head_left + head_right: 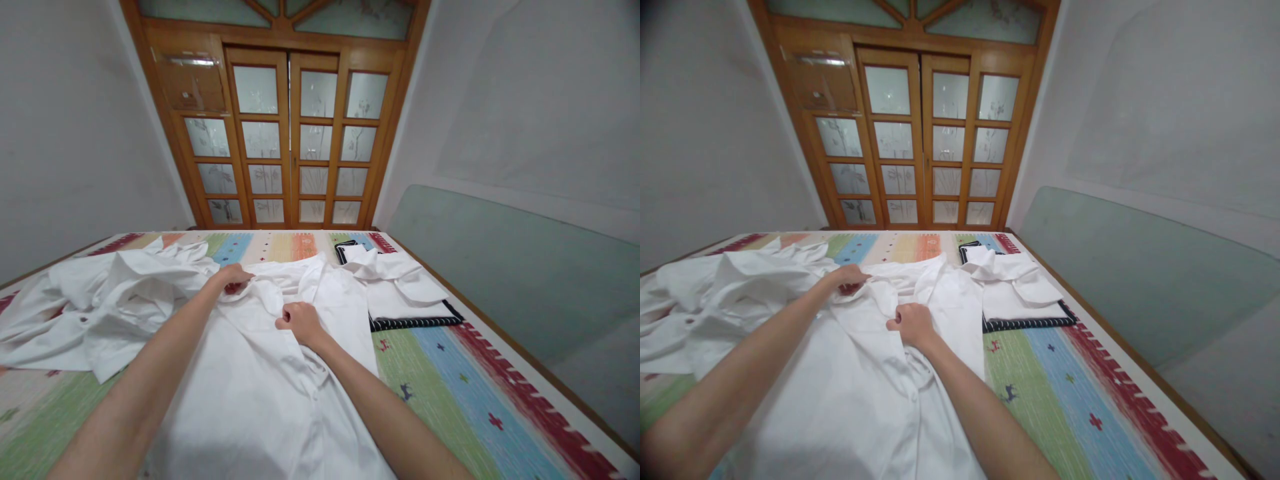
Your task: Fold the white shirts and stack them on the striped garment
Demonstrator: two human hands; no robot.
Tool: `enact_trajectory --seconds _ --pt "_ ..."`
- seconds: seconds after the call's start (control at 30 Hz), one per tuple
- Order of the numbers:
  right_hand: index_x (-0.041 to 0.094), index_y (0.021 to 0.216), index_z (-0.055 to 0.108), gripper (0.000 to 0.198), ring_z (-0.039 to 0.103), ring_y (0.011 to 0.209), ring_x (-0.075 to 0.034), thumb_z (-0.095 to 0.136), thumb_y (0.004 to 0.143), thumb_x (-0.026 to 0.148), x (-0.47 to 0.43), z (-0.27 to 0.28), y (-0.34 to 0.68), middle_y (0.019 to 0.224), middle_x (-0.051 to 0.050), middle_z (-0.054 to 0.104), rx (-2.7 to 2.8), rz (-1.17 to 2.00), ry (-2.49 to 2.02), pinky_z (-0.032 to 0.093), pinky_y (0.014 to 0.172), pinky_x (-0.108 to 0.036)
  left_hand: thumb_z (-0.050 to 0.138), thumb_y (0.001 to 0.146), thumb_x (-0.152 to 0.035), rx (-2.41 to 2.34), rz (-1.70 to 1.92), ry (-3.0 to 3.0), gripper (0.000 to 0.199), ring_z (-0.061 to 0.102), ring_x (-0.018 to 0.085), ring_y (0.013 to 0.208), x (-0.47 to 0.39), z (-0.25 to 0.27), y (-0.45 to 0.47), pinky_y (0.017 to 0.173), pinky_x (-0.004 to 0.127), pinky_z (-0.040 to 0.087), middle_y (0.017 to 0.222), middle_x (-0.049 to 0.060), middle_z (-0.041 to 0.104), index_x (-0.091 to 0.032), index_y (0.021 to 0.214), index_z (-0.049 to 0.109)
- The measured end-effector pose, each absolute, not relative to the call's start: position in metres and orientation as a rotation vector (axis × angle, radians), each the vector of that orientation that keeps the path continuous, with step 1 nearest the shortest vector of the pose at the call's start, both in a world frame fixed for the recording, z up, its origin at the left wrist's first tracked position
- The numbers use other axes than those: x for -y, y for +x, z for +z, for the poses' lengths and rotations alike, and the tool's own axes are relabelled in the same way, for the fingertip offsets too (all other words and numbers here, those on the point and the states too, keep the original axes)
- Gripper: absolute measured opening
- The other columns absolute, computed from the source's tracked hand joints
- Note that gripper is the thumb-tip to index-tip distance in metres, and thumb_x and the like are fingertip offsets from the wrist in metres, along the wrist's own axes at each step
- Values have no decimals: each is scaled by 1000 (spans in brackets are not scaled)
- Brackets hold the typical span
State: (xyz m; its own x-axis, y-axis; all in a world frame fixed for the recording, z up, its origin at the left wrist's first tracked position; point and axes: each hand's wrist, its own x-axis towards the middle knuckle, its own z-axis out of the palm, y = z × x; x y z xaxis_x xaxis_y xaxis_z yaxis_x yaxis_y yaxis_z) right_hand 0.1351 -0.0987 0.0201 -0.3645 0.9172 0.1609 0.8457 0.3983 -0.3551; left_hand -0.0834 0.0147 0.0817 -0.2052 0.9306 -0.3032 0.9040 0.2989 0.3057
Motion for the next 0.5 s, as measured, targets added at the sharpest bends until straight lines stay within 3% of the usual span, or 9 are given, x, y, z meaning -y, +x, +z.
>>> enact_trajectory --seconds 0.3,0.5 --pt "21 84 75 20 66 78 -18 61 84 35 99 21 136 85 -5 75 2340 330 -1529 34 63 -25 63 70 -33 -2252 147 1805 20 69 23 65 -31 81 -86 59 25 51 69 13 73 -14 65 68" --pt "21 83 75 19 65 78 -18 61 83 34 99 20 135 84 -5 76 2318 351 -1523 33 64 -25 55 75 -29 -2350 240 1936 19 70 26 88 -43 95 -86 71 25 49 77 12 74 -17 69 68"
